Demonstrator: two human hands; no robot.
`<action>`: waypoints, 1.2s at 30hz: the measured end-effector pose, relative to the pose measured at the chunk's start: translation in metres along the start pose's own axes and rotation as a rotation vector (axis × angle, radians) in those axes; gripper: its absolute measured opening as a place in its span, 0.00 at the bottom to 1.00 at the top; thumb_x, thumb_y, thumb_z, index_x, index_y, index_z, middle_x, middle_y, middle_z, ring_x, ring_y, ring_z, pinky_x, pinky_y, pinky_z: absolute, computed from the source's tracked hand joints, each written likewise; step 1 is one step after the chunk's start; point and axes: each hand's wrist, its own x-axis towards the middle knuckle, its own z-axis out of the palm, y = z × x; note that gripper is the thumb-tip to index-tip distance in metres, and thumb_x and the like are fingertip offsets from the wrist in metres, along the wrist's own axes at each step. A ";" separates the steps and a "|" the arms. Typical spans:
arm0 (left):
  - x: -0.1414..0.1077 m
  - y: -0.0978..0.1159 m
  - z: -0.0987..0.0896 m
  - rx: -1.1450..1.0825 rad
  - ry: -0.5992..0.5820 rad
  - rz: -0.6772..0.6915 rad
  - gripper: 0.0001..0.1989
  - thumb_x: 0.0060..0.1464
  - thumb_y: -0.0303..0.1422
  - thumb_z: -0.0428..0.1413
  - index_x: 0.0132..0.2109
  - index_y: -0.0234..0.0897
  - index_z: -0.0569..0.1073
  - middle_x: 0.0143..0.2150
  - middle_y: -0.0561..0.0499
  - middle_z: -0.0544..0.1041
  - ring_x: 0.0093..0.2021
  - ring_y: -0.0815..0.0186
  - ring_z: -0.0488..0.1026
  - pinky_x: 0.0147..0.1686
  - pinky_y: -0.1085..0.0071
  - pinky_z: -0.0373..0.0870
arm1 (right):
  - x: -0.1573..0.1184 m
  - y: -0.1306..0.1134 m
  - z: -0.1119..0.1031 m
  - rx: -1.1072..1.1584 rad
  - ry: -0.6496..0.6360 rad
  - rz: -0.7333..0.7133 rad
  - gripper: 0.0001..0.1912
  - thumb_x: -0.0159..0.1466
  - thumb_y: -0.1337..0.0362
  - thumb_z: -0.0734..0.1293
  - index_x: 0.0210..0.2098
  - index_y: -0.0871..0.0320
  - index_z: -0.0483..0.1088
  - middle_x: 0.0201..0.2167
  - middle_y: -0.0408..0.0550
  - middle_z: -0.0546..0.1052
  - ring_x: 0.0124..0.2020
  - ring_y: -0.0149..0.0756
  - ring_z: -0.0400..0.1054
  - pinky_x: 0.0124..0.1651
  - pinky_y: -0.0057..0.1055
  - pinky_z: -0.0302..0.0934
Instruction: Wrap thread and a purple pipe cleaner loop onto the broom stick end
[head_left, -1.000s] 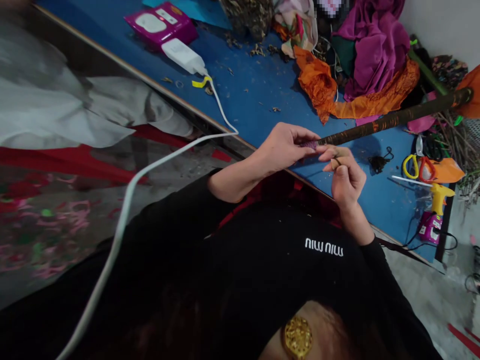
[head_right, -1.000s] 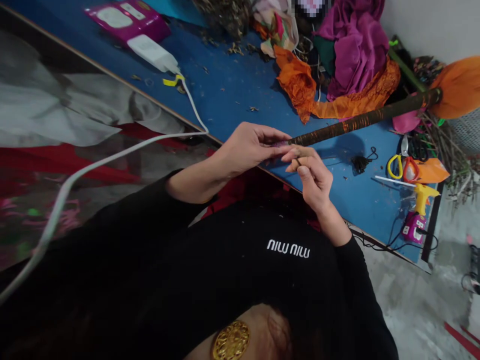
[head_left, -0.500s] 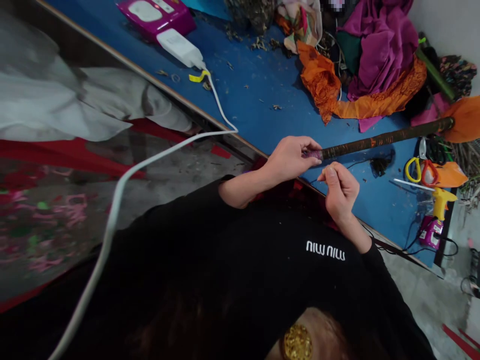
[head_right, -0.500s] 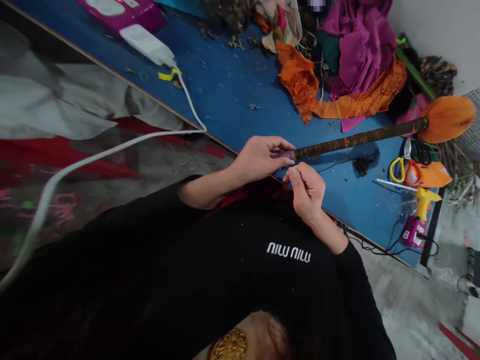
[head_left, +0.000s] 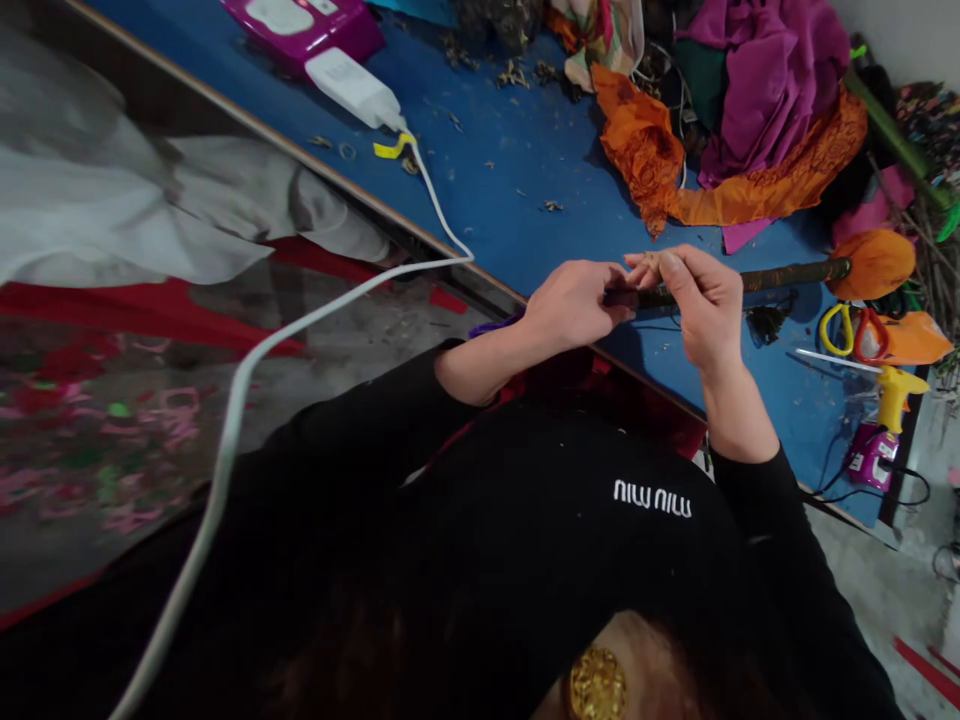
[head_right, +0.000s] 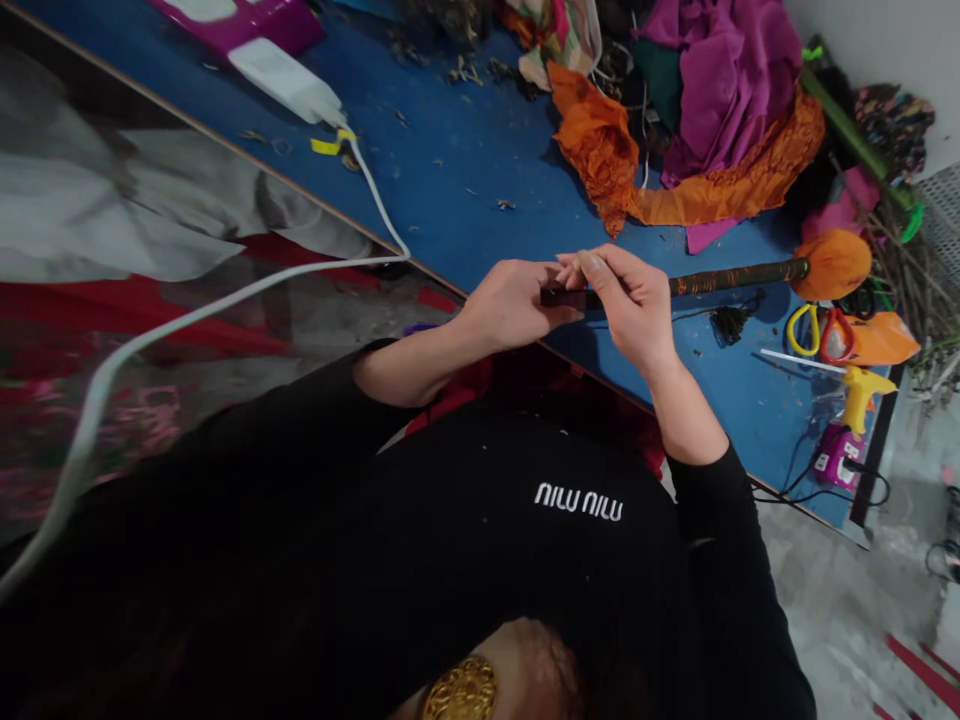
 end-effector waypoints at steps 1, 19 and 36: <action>0.001 0.000 0.000 0.055 -0.008 -0.015 0.12 0.52 0.35 0.59 0.41 0.37 0.83 0.36 0.46 0.85 0.38 0.53 0.81 0.38 0.61 0.72 | 0.005 0.002 0.002 0.007 -0.011 0.007 0.22 0.72 0.48 0.67 0.26 0.52 0.73 0.28 0.42 0.76 0.42 0.35 0.78 0.59 0.39 0.74; -0.020 0.012 0.007 0.474 -0.079 -0.060 0.27 0.67 0.36 0.54 0.71 0.36 0.66 0.51 0.41 0.86 0.50 0.48 0.84 0.45 0.59 0.77 | 0.054 0.071 0.006 -0.027 -0.008 0.124 0.24 0.70 0.46 0.69 0.25 0.56 0.74 0.26 0.40 0.77 0.32 0.28 0.73 0.48 0.31 0.70; -0.015 0.014 0.007 0.387 -0.060 -0.040 0.22 0.66 0.32 0.52 0.62 0.37 0.80 0.59 0.41 0.83 0.57 0.44 0.81 0.52 0.54 0.77 | 0.044 0.044 -0.024 0.006 0.054 0.133 0.22 0.69 0.48 0.71 0.26 0.56 0.73 0.30 0.42 0.78 0.37 0.28 0.76 0.46 0.27 0.69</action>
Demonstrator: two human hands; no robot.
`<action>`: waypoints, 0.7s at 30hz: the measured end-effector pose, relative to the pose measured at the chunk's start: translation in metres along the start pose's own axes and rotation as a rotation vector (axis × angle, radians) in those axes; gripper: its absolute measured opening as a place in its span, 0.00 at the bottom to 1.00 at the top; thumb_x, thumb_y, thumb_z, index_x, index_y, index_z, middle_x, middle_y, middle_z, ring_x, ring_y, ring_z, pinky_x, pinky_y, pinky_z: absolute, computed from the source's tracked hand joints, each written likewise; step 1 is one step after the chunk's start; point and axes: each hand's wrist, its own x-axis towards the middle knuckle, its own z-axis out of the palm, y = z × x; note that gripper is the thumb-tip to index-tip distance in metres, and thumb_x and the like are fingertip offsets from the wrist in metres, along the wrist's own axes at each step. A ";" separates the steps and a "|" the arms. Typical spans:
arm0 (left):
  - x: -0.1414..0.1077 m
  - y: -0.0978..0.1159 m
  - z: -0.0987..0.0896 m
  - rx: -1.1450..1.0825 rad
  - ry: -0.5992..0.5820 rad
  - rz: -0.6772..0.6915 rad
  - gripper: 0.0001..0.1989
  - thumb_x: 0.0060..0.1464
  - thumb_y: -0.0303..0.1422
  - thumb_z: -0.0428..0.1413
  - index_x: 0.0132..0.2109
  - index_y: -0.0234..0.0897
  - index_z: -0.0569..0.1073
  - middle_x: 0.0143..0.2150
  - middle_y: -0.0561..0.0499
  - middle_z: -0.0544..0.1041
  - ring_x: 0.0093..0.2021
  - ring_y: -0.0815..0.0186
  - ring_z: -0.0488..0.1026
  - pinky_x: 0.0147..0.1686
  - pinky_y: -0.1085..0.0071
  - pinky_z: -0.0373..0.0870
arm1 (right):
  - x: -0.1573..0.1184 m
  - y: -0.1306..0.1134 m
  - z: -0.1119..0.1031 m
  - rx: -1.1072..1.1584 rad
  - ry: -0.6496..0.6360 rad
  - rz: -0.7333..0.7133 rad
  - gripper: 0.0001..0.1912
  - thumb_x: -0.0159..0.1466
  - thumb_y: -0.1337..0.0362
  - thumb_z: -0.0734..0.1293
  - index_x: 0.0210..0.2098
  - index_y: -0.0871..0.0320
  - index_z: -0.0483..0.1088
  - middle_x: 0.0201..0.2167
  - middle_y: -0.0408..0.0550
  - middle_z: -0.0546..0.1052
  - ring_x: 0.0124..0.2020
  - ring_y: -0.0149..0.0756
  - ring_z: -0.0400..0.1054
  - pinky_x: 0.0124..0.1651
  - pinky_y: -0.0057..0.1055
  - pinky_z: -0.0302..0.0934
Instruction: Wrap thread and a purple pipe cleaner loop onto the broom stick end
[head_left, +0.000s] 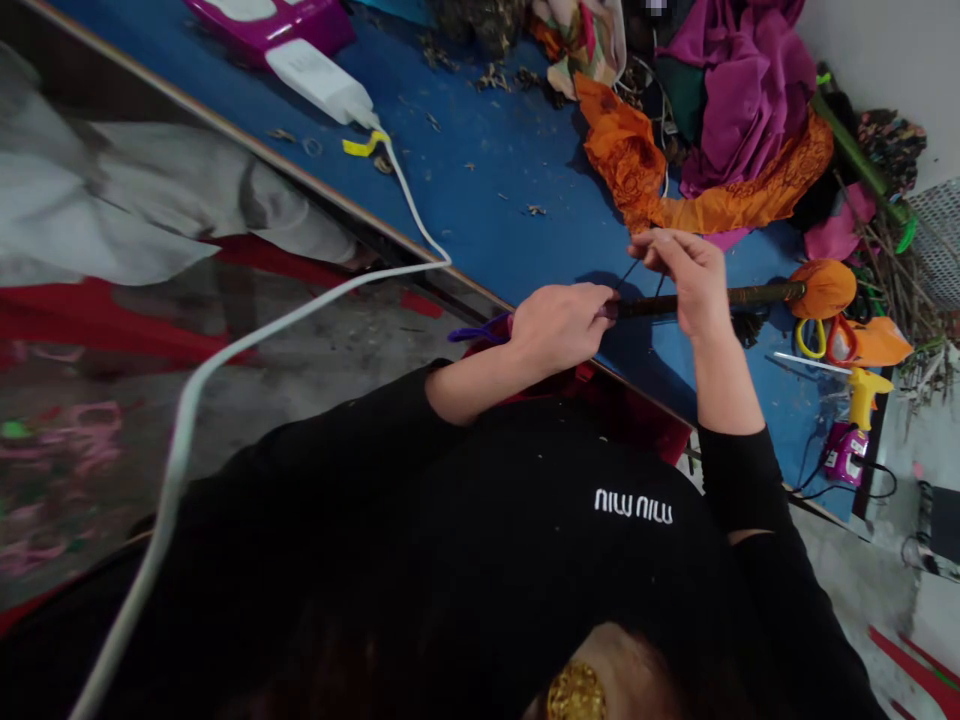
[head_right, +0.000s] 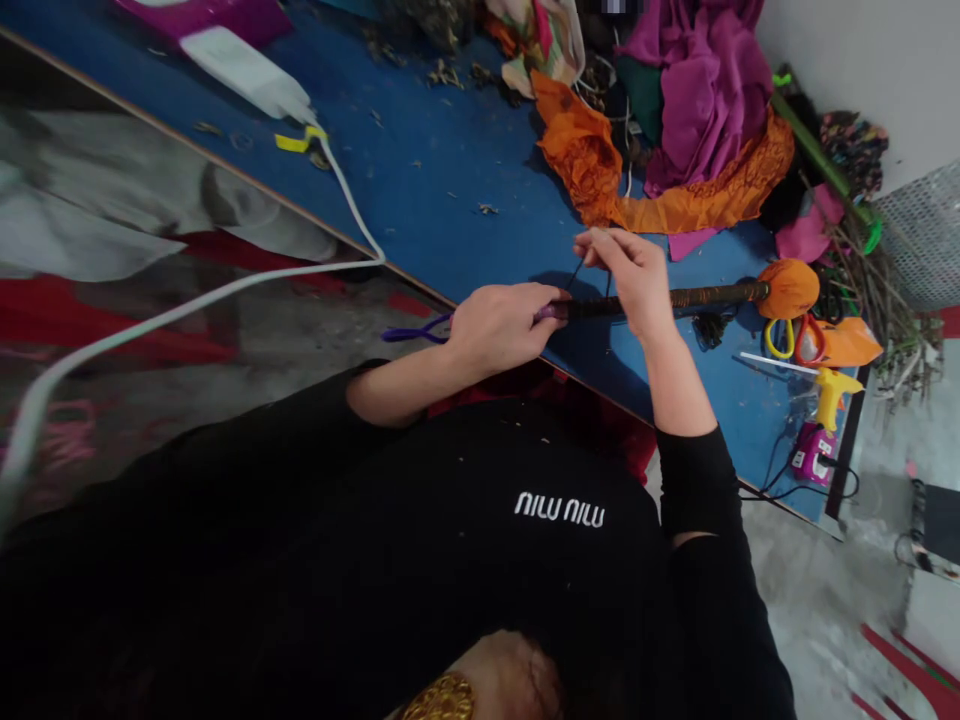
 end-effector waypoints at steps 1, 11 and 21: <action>0.001 -0.001 -0.001 -0.027 0.000 -0.023 0.21 0.65 0.34 0.53 0.61 0.40 0.80 0.58 0.43 0.84 0.58 0.45 0.81 0.53 0.55 0.76 | -0.005 -0.005 -0.013 -0.001 0.035 -0.003 0.21 0.69 0.48 0.71 0.26 0.56 0.74 0.29 0.41 0.77 0.34 0.27 0.75 0.43 0.26 0.69; -0.003 -0.030 -0.026 -0.186 0.026 -0.154 0.21 0.60 0.38 0.58 0.58 0.47 0.84 0.50 0.46 0.87 0.52 0.48 0.82 0.49 0.59 0.75 | -0.048 -0.046 -0.188 -0.210 0.273 0.102 0.10 0.57 0.71 0.73 0.20 0.60 0.77 0.26 0.53 0.80 0.19 0.27 0.67 0.19 0.29 0.40; -0.015 -0.067 -0.044 -0.519 0.023 -0.085 0.20 0.50 0.38 0.61 0.49 0.36 0.86 0.38 0.46 0.87 0.38 0.60 0.82 0.43 0.69 0.76 | 0.012 -0.060 -0.245 -0.018 0.808 -0.081 0.32 0.72 0.77 0.58 0.13 0.54 0.71 0.23 0.45 0.75 0.15 0.19 0.54 0.25 0.32 0.55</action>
